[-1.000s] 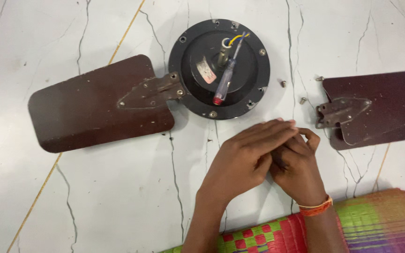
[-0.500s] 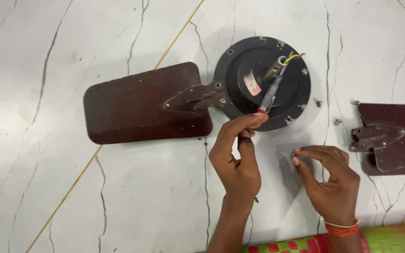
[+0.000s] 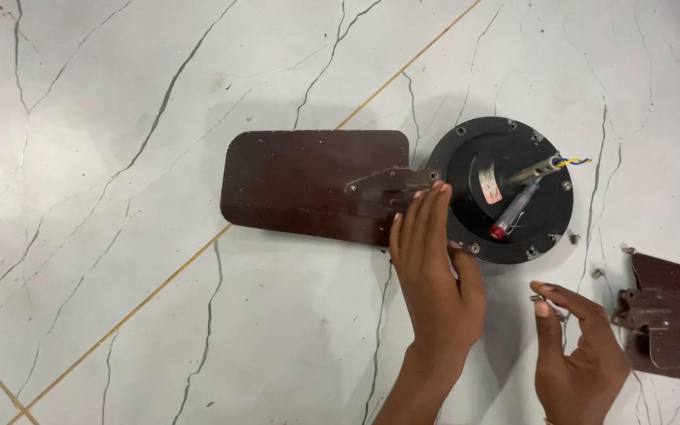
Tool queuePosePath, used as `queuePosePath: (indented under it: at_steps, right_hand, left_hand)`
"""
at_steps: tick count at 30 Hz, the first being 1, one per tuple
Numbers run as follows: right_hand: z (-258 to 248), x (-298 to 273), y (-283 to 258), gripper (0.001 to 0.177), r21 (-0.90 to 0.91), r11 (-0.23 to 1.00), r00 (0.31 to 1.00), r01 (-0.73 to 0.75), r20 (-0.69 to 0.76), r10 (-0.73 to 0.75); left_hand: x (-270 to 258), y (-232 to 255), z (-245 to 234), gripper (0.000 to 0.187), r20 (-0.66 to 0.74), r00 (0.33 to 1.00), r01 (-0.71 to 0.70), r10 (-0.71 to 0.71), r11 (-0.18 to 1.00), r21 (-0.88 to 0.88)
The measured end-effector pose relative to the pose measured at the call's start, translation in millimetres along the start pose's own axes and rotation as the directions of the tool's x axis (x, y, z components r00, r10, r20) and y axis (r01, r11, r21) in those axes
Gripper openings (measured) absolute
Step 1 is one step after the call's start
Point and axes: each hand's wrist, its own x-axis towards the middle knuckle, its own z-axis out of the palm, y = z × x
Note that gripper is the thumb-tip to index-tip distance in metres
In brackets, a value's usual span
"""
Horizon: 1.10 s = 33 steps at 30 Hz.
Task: The person attaches a ceiling fan blade to the motor housing using a screwdriver. They align the blade, insert screws, and tighten them to secure the blade in place.
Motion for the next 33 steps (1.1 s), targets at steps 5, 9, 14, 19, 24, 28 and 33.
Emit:
queuePosePath:
  at_steps: [5, 9, 14, 19, 24, 28, 33]
  right_hand:
    - [14, 22, -17, 0.020, -0.235, 0.911, 0.940, 0.338, 0.132, -0.315]
    - [24, 32, -14, 0.020, -0.255, 0.881, 0.914, 0.399, 0.192, -0.358]
    - [19, 31, 2, 0.017, -0.304, 0.852, 0.904, 0.427, 0.166, -0.394]
    - [17, 31, 14, 0.016, -0.332, 0.854, 0.916, 0.401, 0.145, -0.373]
    - [16, 29, 21, 0.015, -0.319, 0.878, 0.934, 0.357, 0.115, -0.338]
    - [16, 26, 24, 0.013, -0.320, 0.882, 0.938, 0.345, 0.087, -0.336]
    - [18, 24, 23, 0.008, -0.302, 0.887, 0.936, 0.351, 0.085, -0.341]
  left_hand:
    - [-2, -2, 0, 0.065, 0.000, 0.999, -0.040, 0.040, 0.997, 0.069]
    - [1, -5, 0, 0.066, -0.037, 0.999, -0.025, 0.030, 0.990, 0.136]
    - [0, -5, 1, 0.067, -0.058, 0.998, -0.005, 0.015, 0.986, 0.166]
    - [1, -5, -2, 0.067, -0.067, 0.996, -0.047, 0.061, 0.979, 0.199]
    - [3, -7, -2, 0.066, -0.053, 0.997, -0.034, 0.048, 0.972, 0.232]
    - [3, -7, -1, 0.065, -0.040, 0.998, -0.041, 0.051, 0.973, 0.227]
    - [4, -7, -2, 0.063, -0.022, 0.999, -0.019, 0.025, 0.971, 0.237]
